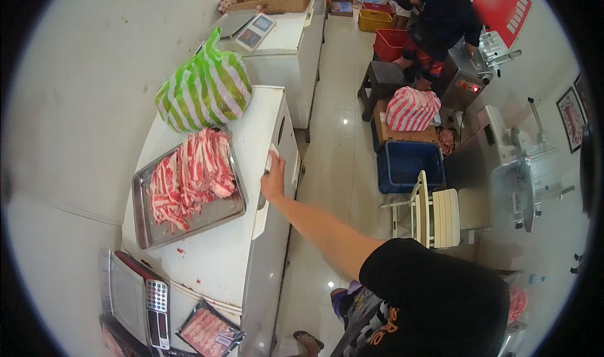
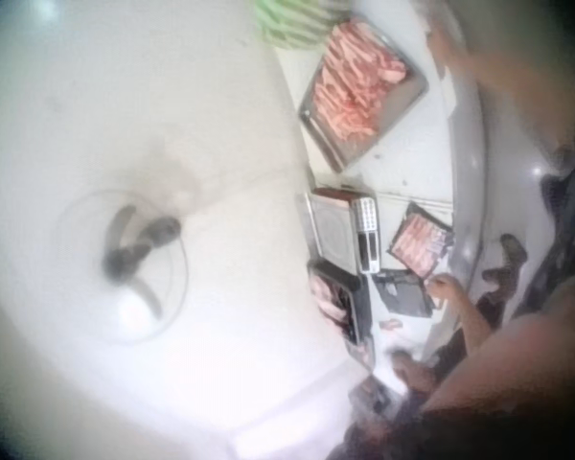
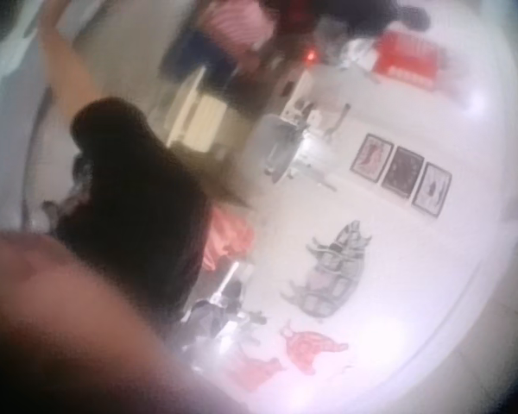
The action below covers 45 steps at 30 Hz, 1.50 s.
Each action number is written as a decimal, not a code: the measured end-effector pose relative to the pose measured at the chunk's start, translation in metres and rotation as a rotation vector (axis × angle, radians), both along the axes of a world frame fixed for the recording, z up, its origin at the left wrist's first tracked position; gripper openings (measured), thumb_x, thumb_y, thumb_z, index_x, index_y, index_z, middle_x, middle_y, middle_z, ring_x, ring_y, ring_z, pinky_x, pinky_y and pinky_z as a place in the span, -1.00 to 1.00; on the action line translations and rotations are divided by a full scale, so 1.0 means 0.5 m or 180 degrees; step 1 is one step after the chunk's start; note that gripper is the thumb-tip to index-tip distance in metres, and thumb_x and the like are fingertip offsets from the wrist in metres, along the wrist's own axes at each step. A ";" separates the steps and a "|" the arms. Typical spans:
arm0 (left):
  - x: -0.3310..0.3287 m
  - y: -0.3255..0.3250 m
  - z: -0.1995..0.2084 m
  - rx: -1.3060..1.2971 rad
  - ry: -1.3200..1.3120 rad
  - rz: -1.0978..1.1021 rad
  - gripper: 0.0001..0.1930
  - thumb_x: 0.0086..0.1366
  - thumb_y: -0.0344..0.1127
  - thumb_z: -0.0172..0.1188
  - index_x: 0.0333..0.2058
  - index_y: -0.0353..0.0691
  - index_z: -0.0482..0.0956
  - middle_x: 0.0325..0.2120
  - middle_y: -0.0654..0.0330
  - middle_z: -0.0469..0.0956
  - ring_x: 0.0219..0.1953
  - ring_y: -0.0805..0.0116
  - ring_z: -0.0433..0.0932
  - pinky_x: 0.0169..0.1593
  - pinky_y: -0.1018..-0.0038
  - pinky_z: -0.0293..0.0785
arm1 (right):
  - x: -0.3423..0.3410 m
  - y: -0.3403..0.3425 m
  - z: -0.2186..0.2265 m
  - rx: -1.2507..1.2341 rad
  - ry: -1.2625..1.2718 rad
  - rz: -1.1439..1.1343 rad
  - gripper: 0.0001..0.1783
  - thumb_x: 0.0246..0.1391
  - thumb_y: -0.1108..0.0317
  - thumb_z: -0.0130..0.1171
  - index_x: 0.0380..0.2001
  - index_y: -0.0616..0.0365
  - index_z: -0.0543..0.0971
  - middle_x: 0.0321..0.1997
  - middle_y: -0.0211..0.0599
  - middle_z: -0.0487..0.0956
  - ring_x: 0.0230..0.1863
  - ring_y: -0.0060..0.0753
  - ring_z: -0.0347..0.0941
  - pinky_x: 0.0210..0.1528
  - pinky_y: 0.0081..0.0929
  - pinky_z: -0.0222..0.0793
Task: The person places sliced meat into vacuum-seal bags, weighs them on a digital scale, and stacks the sealed packages on the counter. A coworker performs similar packaging tasks nearby.
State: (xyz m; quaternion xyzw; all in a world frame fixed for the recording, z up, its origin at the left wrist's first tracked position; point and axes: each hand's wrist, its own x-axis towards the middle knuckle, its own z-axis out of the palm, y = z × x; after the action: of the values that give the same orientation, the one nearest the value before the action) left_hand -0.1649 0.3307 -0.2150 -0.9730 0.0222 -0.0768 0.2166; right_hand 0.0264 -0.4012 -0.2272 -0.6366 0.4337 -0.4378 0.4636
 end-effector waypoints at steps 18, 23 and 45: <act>0.034 0.077 -0.056 0.3553 0.0606 -0.1078 -0.47 0.41 0.11 0.24 0.08 -0.24 0.67 0.01 0.18 0.68 0.05 0.36 0.60 0.14 0.42 0.50 | -0.004 0.011 0.024 0.0257 0.0172 0.0052 -0.05 -0.04 0.80 0.02 0.46 -0.06 0.22 0.48 0.26 0.10 0.48 0.41 0.11 0.52 0.04 0.13; 0.041 0.071 -0.060 0.3031 0.0607 -0.1007 -0.47 0.42 0.10 0.23 0.09 -0.24 0.67 0.01 0.18 0.67 0.06 0.35 0.60 0.15 0.41 0.50 | -0.003 0.004 0.009 0.0117 0.0080 0.0088 -0.04 -0.05 0.81 0.01 0.46 -0.05 0.21 0.46 0.28 0.11 0.46 0.46 0.13 0.51 0.06 0.14; 0.042 0.075 -0.068 0.2145 0.0610 -0.0865 -0.49 0.46 0.07 0.18 0.13 -0.23 0.65 0.04 0.16 0.67 0.08 0.32 0.61 0.16 0.35 0.51 | -0.002 0.020 0.012 0.0074 0.0071 0.0055 -0.09 -0.03 0.79 0.00 0.43 -0.04 0.23 0.43 0.30 0.14 0.46 0.45 0.12 0.52 0.02 0.11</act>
State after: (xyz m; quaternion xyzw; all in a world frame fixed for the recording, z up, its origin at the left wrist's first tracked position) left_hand -0.1439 0.3679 -0.2492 -0.8381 0.1953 -0.0018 0.5093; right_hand 0.0254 -0.3913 -0.2211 -0.6398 0.4385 -0.4215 0.4698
